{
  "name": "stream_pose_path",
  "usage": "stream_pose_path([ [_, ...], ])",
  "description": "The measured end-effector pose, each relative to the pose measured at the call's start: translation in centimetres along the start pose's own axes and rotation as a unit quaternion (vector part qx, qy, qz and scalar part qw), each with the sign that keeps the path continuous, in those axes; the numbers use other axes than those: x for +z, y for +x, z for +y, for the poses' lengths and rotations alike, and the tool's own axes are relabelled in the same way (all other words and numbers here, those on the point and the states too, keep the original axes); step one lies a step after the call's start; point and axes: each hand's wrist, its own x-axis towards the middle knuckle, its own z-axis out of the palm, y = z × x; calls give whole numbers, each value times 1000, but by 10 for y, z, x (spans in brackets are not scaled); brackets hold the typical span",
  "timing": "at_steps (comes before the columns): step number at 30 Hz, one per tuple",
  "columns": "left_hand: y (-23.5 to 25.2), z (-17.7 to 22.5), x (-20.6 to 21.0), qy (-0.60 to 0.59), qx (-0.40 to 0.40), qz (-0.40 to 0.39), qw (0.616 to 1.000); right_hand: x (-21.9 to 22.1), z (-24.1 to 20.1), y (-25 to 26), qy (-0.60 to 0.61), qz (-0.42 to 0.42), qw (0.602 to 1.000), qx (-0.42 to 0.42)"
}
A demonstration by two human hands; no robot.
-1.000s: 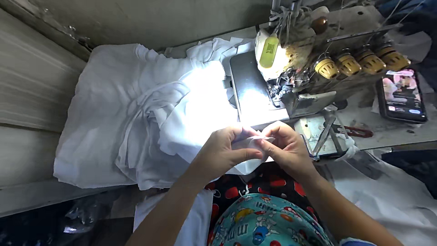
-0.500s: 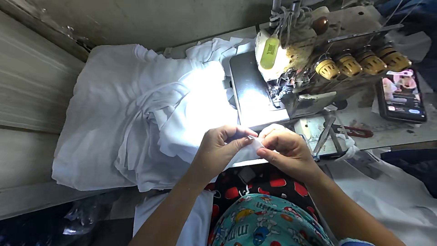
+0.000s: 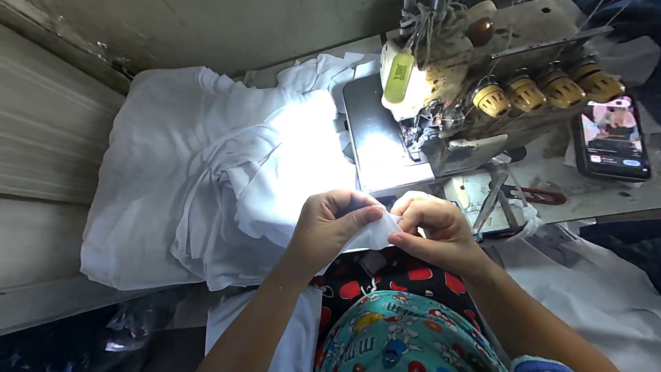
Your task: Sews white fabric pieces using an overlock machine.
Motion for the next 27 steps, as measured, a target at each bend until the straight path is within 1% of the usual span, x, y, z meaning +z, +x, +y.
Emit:
stream_pose_path([
  [6, 1, -3, 3, 42, 9, 2, 999, -1, -2, -2, -12, 33, 999, 13],
  [8, -2, -8, 3, 101, 50, 21, 993, 1, -2, -2, -10, 47, 999, 26],
  [10, -6, -11, 4, 175, 98, 57, 978, 4, -4, -2, -5, 66, 997, 36],
  [11, -10, -10, 5, 195, 108, 67, 973, 6, -5, -2, -5, 72, 997, 38],
  [12, -13, -7, 6, 196, 107, 70, 972, 7, -7, -2, -12, 70, 997, 37],
  [15, -10, 6, 11, 132, 101, 51, 985, 2, -17, 1, -64, 41, 997, 0],
  [16, -4, 8, 14, 115, 121, 45, 985, -2, -23, 3, -81, 40, 996, -12],
  [18, 16, 5, 24, 119, 205, 51, 970, -14, -31, 7, -107, 58, 992, -23],
  [20, 40, -5, 40, 173, 300, 75, 935, -26, -33, 10, -132, 102, 986, 2],
  [21, 52, -13, 47, 207, 326, 83, 919, -30, -31, 9, -143, 133, 980, 29],
  [22, 63, -21, 54, 232, 332, 84, 910, -34, -28, 7, -153, 161, 973, 61],
  [23, 70, -30, 59, 258, 314, 70, 911, -38, -23, 4, -165, 184, 965, 91],
  [25, 75, -45, 69, 286, 248, 46, 924, -43, -11, -4, -182, 208, 953, 128],
  [27, 74, -53, 76, 279, 217, 59, 933, -42, -5, -9, -178, 216, 949, 146],
])
